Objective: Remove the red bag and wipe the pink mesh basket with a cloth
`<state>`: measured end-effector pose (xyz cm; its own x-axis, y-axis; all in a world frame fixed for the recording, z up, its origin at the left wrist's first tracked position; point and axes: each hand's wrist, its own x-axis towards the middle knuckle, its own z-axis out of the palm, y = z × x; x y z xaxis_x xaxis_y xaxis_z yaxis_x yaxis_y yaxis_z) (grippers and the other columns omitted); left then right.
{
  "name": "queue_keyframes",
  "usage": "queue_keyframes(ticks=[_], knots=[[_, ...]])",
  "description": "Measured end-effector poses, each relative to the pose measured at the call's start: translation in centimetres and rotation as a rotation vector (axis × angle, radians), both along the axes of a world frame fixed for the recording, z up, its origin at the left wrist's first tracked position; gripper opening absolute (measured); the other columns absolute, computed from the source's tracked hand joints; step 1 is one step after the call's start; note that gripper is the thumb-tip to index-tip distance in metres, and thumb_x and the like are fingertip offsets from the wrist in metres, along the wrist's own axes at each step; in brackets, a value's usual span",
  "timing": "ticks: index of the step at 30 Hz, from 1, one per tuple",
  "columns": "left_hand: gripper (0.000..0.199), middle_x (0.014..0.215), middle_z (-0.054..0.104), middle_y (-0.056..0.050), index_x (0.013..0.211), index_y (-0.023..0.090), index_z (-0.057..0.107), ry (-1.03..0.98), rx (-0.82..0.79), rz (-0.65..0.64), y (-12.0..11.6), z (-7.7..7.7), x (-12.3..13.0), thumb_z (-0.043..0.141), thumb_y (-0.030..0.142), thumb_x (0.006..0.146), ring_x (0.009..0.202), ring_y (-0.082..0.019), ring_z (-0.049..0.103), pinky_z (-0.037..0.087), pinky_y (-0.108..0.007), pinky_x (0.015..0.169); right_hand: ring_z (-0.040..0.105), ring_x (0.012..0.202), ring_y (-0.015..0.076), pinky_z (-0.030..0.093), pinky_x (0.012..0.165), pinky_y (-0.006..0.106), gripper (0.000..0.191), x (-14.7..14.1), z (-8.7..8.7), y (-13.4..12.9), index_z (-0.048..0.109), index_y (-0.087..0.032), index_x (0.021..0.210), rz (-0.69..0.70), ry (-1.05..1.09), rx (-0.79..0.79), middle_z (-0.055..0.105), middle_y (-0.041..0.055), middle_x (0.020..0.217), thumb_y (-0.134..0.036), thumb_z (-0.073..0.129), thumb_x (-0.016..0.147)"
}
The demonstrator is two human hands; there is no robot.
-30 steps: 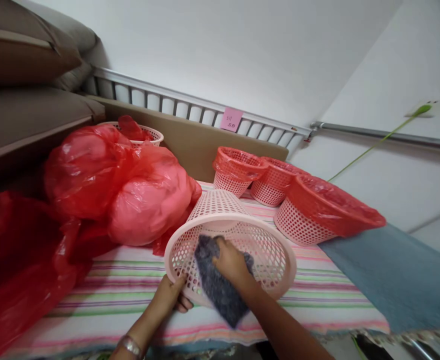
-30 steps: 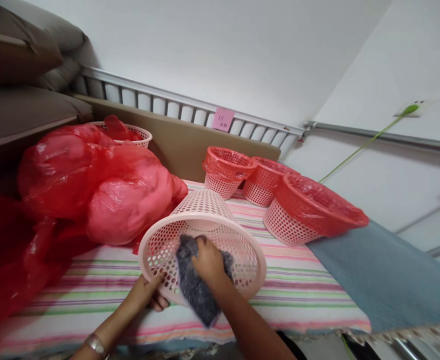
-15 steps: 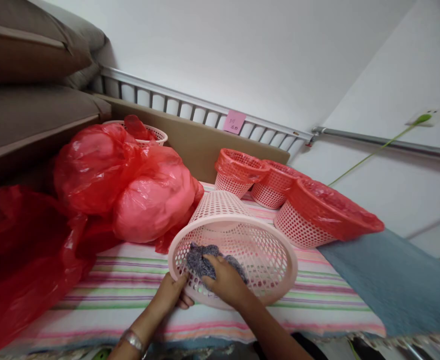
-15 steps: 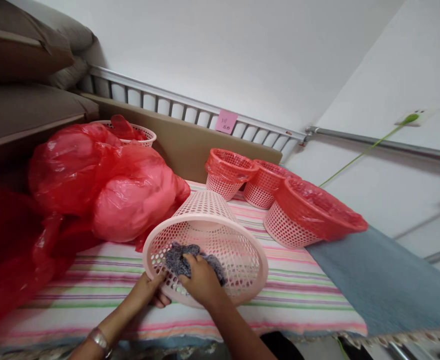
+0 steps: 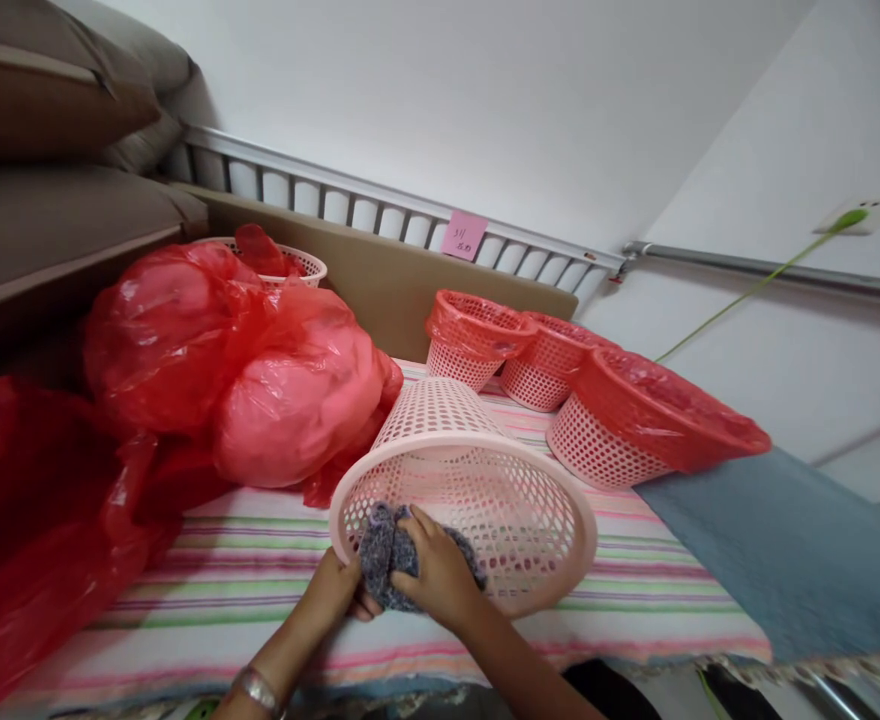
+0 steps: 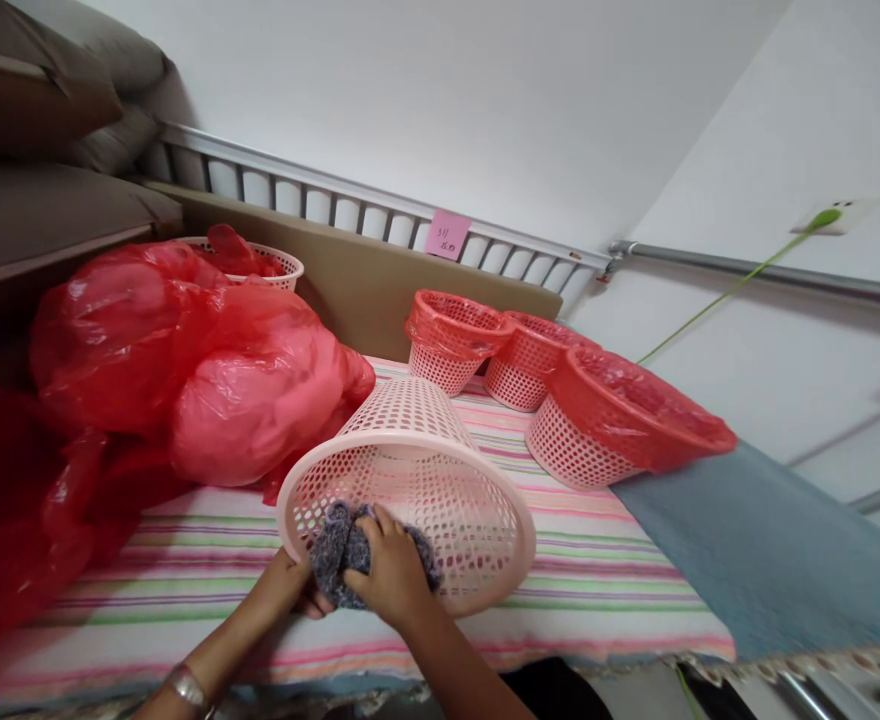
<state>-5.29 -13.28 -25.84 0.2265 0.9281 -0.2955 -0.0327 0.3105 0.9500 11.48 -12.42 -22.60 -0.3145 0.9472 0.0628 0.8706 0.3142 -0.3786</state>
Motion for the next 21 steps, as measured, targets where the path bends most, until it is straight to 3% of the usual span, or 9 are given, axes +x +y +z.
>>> queue_keyframes(ticks=[4, 9, 15, 17, 21], knots=[[0.065, 0.044, 0.067, -0.004, 0.086, 0.015, 0.06, -0.004, -0.01, 0.01, 0.0, -0.3, 0.0, 0.045, 0.076, 0.07, 0.039, -0.018, 0.063, 0.05, -0.025, 0.039, 0.055, 0.105, 0.0209, 0.039, 0.093, 0.03, 0.046, 0.2, 0.0, 0.1, 0.055, -0.019, 0.114, -0.041, 0.046, 0.021, 0.061, 0.007, 0.11, -0.018, 0.059, 0.068], [0.063, 0.043, 0.066, -0.007, 0.077, 0.012, 0.059, -0.031, -0.046, 0.053, -0.1, -0.7, 0.4, 0.051, 0.074, 0.067, 0.037, -0.017, 0.061, 0.049, -0.024, 0.037, 0.056, 0.104, 0.0207, 0.04, 0.091, 0.029, 0.039, -0.5, 0.9, 3.0, 0.052, -0.02, 0.114, -0.303, 0.157, 0.097, 0.062, 0.0069, 0.109, -0.023, 0.055, 0.075], [0.064, 0.043, 0.066, -0.009, 0.073, 0.012, 0.058, -0.063, -0.076, 0.046, -0.3, -0.3, 0.6, 0.052, 0.075, 0.063, 0.036, -0.018, 0.061, 0.048, -0.026, 0.038, 0.056, 0.1, 0.0241, 0.043, 0.082, 0.03, 0.038, -3.0, -0.3, 4.0, 0.053, -0.017, 0.114, -0.333, -0.085, 0.035, 0.058, 0.0115, 0.108, -0.028, 0.052, 0.078], [0.065, 0.044, 0.066, -0.009, 0.073, 0.012, 0.058, -0.065, -0.077, 0.04, -0.4, 0.0, 0.5, 0.051, 0.075, 0.063, 0.036, -0.018, 0.06, 0.047, -0.026, 0.038, 0.057, 0.1, 0.0239, 0.043, 0.081, 0.03, 0.04, -3.0, -0.6, 5.7, 0.051, -0.016, 0.118, -0.375, -0.12, 0.031, 0.059, 0.0114, 0.109, -0.029, 0.051, 0.08], [0.061, 0.045, 0.066, -0.009, 0.072, 0.011, 0.059, -0.049, -0.102, 0.006, -0.5, 0.3, 0.6, 0.05, 0.071, 0.067, 0.036, -0.016, 0.059, 0.047, -0.026, 0.04, 0.056, 0.105, 0.0258, 0.042, 0.084, 0.032, 0.042, -1.9, -0.2, 11.7, 0.049, -0.015, 0.125, -0.409, -0.152, 0.056, 0.059, 0.0134, 0.117, -0.027, 0.047, 0.085]])
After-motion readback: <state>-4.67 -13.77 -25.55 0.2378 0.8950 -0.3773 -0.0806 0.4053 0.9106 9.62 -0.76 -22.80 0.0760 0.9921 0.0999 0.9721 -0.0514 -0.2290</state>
